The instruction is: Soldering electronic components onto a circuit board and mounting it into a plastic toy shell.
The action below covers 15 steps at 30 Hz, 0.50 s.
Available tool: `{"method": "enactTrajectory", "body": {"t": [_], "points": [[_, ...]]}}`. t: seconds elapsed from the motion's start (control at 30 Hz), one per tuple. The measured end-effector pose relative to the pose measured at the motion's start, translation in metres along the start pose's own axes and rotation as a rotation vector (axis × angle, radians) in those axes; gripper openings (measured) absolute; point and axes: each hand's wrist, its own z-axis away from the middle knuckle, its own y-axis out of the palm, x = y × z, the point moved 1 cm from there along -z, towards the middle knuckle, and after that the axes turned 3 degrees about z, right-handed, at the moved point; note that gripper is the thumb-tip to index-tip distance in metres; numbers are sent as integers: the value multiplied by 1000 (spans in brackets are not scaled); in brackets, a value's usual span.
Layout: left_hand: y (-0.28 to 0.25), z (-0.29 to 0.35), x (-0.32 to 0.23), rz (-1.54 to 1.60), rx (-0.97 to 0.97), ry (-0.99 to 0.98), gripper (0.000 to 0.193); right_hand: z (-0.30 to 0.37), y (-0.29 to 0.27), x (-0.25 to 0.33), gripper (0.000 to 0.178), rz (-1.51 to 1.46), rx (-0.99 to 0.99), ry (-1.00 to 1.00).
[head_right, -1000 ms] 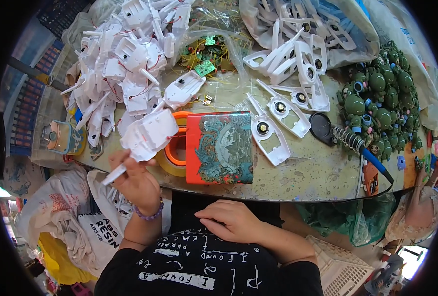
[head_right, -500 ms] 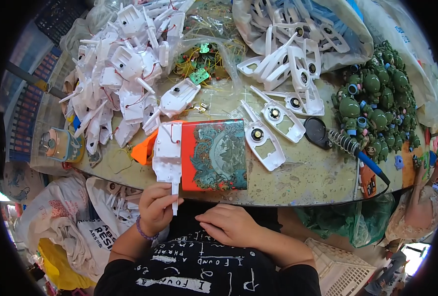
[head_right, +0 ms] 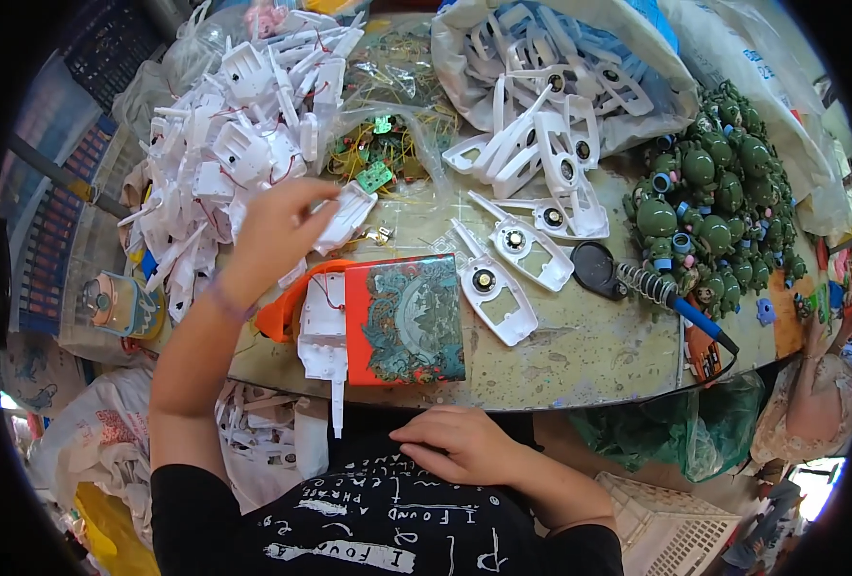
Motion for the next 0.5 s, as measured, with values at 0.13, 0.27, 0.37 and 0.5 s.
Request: {"method": "enactTrajectory", "body": {"t": [0.13, 0.27, 0.37, 0.5], "points": [[45, -53, 18, -429, 127, 10, 32, -1, 1, 12, 18, -2, 26, -9], [58, -70, 35, -586, 243, -136, 40, 7, -7, 9, 19, 20, -63, 12], [48, -70, 39, -376, 224, -143, 43, 13, -12, 9, 19, 56, -106, 54], [32, -66, 43, 150, 225, -299, 55, 8, -20, 10, 19, 68, -158, 46]]}}
